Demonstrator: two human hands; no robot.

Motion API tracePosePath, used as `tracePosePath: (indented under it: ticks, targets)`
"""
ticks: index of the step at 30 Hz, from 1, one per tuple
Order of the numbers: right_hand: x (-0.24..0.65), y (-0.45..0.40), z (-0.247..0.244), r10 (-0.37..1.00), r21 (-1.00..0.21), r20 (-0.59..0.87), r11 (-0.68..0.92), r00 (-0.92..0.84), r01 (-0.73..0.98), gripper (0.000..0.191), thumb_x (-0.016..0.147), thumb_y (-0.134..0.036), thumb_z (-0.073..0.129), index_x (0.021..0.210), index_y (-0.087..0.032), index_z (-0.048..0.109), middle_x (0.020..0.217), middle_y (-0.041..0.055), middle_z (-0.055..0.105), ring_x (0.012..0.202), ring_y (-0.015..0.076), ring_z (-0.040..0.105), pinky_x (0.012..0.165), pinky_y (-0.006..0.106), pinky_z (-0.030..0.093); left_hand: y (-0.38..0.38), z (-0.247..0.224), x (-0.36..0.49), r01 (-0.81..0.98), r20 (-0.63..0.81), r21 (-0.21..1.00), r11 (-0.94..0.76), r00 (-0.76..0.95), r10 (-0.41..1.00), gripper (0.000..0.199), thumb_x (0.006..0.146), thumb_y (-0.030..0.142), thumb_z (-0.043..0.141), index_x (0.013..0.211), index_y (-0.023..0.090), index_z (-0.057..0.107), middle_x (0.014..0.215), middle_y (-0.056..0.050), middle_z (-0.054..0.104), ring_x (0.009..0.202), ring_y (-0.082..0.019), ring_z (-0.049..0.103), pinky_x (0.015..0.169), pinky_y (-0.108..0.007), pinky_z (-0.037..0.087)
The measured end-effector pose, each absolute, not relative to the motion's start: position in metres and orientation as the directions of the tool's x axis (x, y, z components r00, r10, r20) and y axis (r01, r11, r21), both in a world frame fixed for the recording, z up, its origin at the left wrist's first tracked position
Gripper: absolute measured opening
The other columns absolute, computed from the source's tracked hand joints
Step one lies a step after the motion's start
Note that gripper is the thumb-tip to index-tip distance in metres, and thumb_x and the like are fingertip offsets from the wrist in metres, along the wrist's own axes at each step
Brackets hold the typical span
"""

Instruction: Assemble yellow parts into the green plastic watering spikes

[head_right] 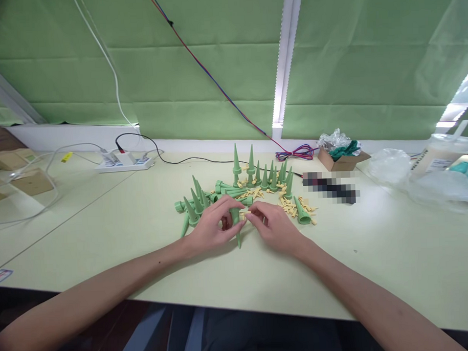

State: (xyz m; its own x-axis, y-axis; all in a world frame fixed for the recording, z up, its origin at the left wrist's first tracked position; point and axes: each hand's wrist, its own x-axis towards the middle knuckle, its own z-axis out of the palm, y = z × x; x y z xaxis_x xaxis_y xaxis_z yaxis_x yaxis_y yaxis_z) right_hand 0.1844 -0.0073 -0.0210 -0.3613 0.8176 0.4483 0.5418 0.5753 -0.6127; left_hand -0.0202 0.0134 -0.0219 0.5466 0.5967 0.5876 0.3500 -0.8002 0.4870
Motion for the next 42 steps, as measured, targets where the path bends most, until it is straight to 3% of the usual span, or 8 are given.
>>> tracePosePath:
  ticks: [6, 9, 13, 16, 27, 35, 38, 42]
  targets:
    - [0.1843, -0.0048, -0.0243, 0.805, -0.55, 0.469, 0.587, -0.362, 0.593, 0.042, 0.103, -0.037, 0.04, 0.064, -0.021, 0.043, 0.054, -0.0034, 0.045, 0.05, 0.0123, 0.04, 0.052, 0.028, 0.032, 0.0124, -0.022, -0.0201, 0.357, 0.56, 0.494, -0.793, 0.567, 0.604, 0.021, 0.091, 0.026, 0.059, 0.11, 0.019, 0.057, 0.096, -0.003, 0.056, 0.056, -0.007, 0.049, 0.055, -0.022, 0.046]
    - [0.1841, -0.0044, -0.0245, 0.813, -0.56, 0.454, 0.578, -0.364, 0.593, 0.046, 0.104, -0.037, 0.037, 0.061, -0.021, 0.041, 0.053, -0.0033, 0.045, 0.049, 0.012, 0.04, 0.053, 0.028, 0.032, 0.0119, -0.0213, -0.0201, 0.349, 0.563, 0.496, -0.795, 0.568, 0.601, 0.02, 0.091, 0.026, 0.06, 0.109, 0.019, 0.057, 0.095, -0.003, 0.055, 0.056, -0.006, 0.048, 0.055, -0.022, 0.046]
    - [0.1838, -0.0068, -0.0217, 0.833, -0.621, 0.434, 0.552, -0.342, 0.556, 0.029, 0.102, -0.037, 0.044, 0.082, -0.021, 0.057, 0.066, -0.001, 0.06, 0.057, 0.0135, 0.051, 0.056, 0.027, 0.038, 0.0125, -0.0212, -0.02, 0.344, 0.572, 0.501, -0.794, 0.557, 0.602, 0.021, 0.091, 0.024, 0.059, 0.111, 0.019, 0.057, 0.095, -0.003, 0.054, 0.057, -0.006, 0.049, 0.054, -0.022, 0.045]
    - [0.184, -0.0088, -0.0202, 0.825, -0.642, 0.44, 0.565, -0.355, 0.517, 0.017, 0.098, -0.036, 0.051, 0.097, -0.021, 0.059, 0.074, 0.0002, 0.064, 0.059, 0.0139, 0.054, 0.057, 0.027, 0.042, 0.0133, -0.0219, -0.0199, 0.348, 0.586, 0.487, -0.801, 0.55, 0.595, 0.019, 0.091, 0.025, 0.058, 0.109, 0.019, 0.057, 0.093, -0.003, 0.055, 0.057, -0.007, 0.049, 0.053, -0.021, 0.044]
    - [0.1847, -0.006, -0.0238, 0.804, -0.558, 0.442, 0.594, -0.398, 0.579, 0.034, 0.102, -0.035, 0.042, 0.072, -0.021, 0.048, 0.059, -0.0029, 0.052, 0.052, 0.0128, 0.046, 0.054, 0.027, 0.034, 0.0115, -0.0224, -0.0209, 0.353, 0.552, 0.492, -0.796, 0.58, 0.599, 0.022, 0.09, 0.024, 0.06, 0.112, 0.019, 0.057, 0.097, -0.003, 0.055, 0.057, -0.006, 0.051, 0.058, -0.023, 0.048]
    - [0.1863, -0.0044, -0.0268, 0.827, -0.589, 0.383, 0.562, -0.412, 0.581, 0.044, 0.105, -0.038, 0.034, 0.065, -0.021, 0.04, 0.054, -0.0038, 0.048, 0.048, 0.0121, 0.043, 0.056, 0.028, 0.033, 0.0104, -0.0204, -0.0206, 0.344, 0.544, 0.498, -0.796, 0.59, 0.596, 0.021, 0.091, 0.024, 0.059, 0.112, 0.019, 0.058, 0.097, -0.003, 0.054, 0.058, -0.007, 0.049, 0.057, -0.023, 0.047]
    - [0.1854, -0.0061, -0.0248, 0.833, -0.602, 0.395, 0.553, -0.387, 0.576, 0.039, 0.104, -0.038, 0.038, 0.069, -0.021, 0.045, 0.057, -0.0035, 0.05, 0.05, 0.0124, 0.043, 0.055, 0.028, 0.033, 0.0111, -0.0209, -0.0207, 0.339, 0.56, 0.491, -0.802, 0.583, 0.589, 0.021, 0.091, 0.023, 0.059, 0.111, 0.019, 0.058, 0.096, -0.003, 0.054, 0.058, -0.007, 0.049, 0.057, -0.023, 0.046]
    - [0.1844, -0.008, -0.0234, 0.823, -0.648, 0.411, 0.566, -0.391, 0.51, 0.015, 0.099, -0.035, 0.05, 0.093, -0.022, 0.054, 0.068, -0.0028, 0.057, 0.057, 0.0128, 0.049, 0.056, 0.025, 0.038, 0.0129, -0.0229, -0.0207, 0.33, 0.591, 0.485, -0.81, 0.559, 0.582, 0.021, 0.09, 0.022, 0.059, 0.111, 0.018, 0.057, 0.095, -0.002, 0.053, 0.057, -0.006, 0.05, 0.055, -0.021, 0.045]
